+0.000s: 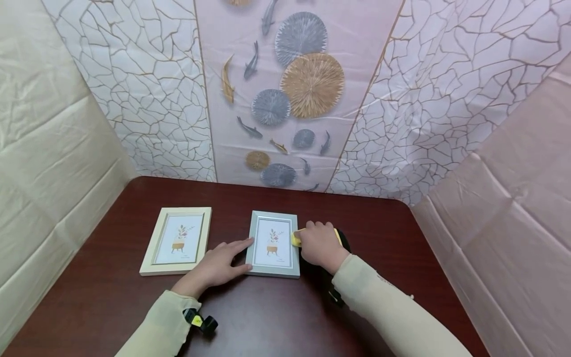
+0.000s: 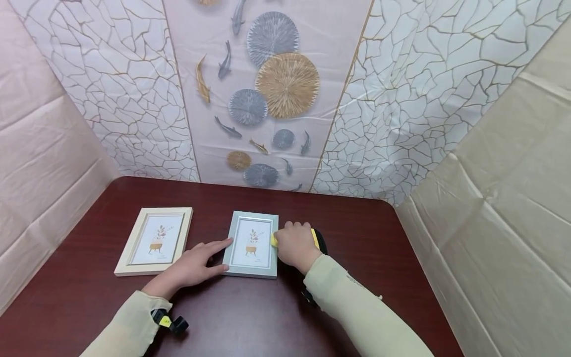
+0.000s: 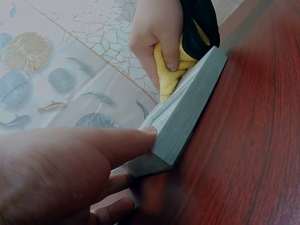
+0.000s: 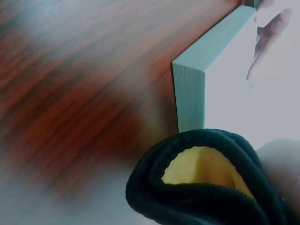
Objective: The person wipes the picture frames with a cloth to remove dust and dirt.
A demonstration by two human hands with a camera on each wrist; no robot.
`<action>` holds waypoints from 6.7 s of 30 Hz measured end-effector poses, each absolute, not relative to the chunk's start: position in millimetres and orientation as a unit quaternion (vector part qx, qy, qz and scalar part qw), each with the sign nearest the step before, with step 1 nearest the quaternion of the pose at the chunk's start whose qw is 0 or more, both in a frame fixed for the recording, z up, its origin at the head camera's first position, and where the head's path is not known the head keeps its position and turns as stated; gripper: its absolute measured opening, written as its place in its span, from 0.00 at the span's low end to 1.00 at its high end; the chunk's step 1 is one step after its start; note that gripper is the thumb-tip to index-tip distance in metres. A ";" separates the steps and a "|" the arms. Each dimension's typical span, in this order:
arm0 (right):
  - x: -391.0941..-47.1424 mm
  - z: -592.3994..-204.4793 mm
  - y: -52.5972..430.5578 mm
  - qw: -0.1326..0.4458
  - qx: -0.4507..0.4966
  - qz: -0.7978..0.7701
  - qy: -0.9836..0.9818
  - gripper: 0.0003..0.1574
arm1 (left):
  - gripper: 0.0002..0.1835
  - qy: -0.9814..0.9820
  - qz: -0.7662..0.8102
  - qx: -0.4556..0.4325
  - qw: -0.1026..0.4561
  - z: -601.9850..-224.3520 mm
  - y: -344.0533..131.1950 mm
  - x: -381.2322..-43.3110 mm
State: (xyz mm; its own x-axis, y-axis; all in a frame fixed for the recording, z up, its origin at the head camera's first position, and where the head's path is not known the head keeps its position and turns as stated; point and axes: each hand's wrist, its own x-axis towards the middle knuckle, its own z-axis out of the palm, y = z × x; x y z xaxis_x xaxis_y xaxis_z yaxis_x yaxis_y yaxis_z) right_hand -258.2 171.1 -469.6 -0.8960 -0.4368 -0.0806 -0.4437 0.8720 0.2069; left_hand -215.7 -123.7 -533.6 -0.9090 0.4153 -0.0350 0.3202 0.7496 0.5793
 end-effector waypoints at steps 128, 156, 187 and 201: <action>-167.1 -473.7 204.3 0.042 -0.244 -0.080 0.966 0.28 | 0.40 0.936 0.284 0.201 0.046 -547.6 -122.6 -210.7; -141.5 -496.5 175.6 0.063 -0.309 -0.047 0.948 0.28 | 0.26 0.939 0.293 0.180 -0.015 -515.5 -109.8 -180.5; -140.6 -484.9 245.1 0.146 -0.272 -0.176 0.935 0.21 | 0.18 0.887 0.251 0.384 0.054 -502.5 -33.4 -110.8; -125.4 -489.0 201.0 0.197 -0.266 -0.278 0.902 0.14 | 0.08 0.907 0.201 0.369 0.040 -498.2 -73.9 -125.3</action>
State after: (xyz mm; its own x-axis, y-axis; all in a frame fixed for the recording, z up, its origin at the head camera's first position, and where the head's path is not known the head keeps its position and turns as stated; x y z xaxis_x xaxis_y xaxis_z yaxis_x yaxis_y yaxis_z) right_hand -125.4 201.0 -489.0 -0.7806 -0.5897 -0.2070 -0.3712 0.7039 -0.6055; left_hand -125.3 -73.9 -498.2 -0.7249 0.6846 0.0763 0.6528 0.6473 0.3936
